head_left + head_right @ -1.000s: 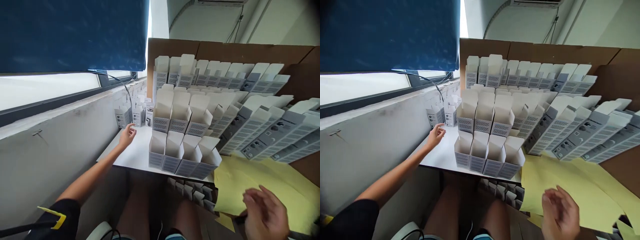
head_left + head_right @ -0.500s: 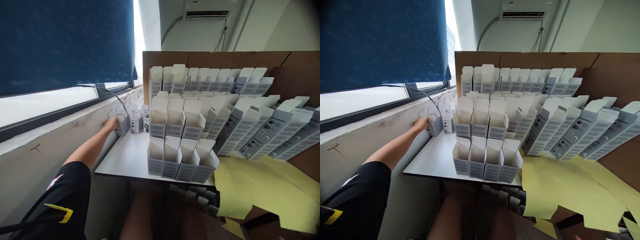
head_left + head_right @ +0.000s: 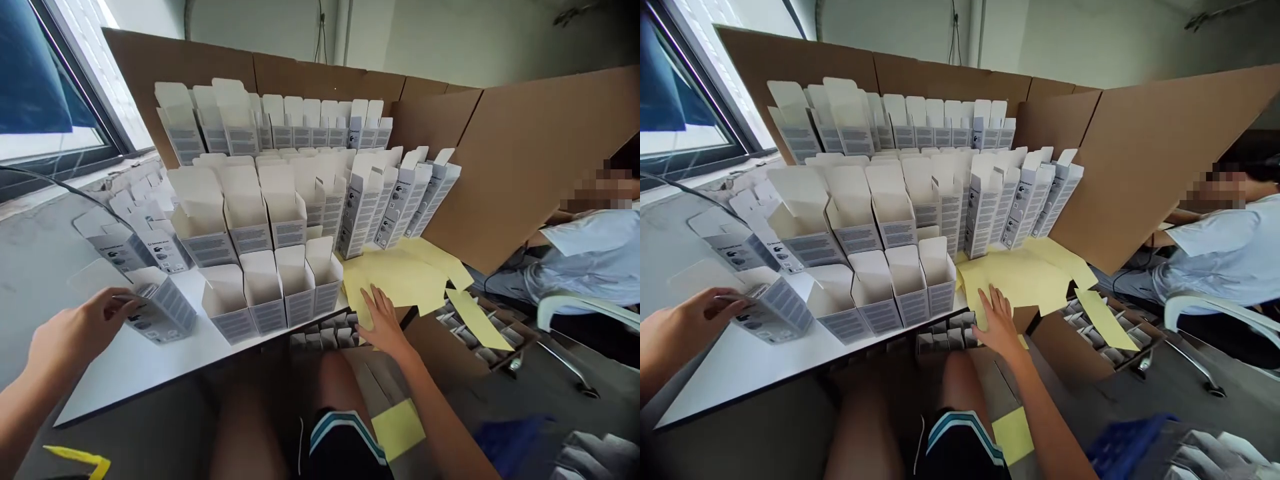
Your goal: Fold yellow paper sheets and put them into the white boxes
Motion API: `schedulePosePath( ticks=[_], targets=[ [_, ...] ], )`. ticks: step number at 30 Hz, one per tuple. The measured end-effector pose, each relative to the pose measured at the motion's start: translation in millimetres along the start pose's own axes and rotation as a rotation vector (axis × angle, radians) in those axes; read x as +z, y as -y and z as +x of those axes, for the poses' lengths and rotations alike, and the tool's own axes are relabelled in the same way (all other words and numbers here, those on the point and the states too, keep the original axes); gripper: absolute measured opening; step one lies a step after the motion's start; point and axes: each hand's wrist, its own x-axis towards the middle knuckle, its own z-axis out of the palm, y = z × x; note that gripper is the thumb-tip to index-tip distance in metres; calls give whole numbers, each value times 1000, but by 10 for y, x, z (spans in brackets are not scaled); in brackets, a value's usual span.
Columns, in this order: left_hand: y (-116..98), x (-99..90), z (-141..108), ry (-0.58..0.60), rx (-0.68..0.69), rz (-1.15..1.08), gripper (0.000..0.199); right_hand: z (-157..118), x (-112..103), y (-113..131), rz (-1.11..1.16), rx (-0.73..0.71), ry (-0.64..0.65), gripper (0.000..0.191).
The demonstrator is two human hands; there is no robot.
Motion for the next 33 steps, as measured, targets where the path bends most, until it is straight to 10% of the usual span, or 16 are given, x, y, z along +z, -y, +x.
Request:
schedulePosePath(
  ticks=[7,15,18,25,29,33],
  targets=[
    [-386,-21,-278,-45,-23,53,46,137,254,-6,12,47,30,83],
    [-381,477,-1208,-490,357,-421,13,64,171,-109,85,4,-297,49],
    [-676,807,-1791,-115,697,-607,4,-56,37,-88,102,26,-464,48],
    [-1811,1282,-2236,950,427,-1168,54,-772,-252,732,251,1,-925,51],
    [-2391,1257,-2175,1169,419,-1536,95,-1264,-328,1309,299,-35,-893,61],
    [-2577,1139,-2223,1000,232,-1628,59,-1620,-354,1598,316,-199,-695,61]
  ],
)
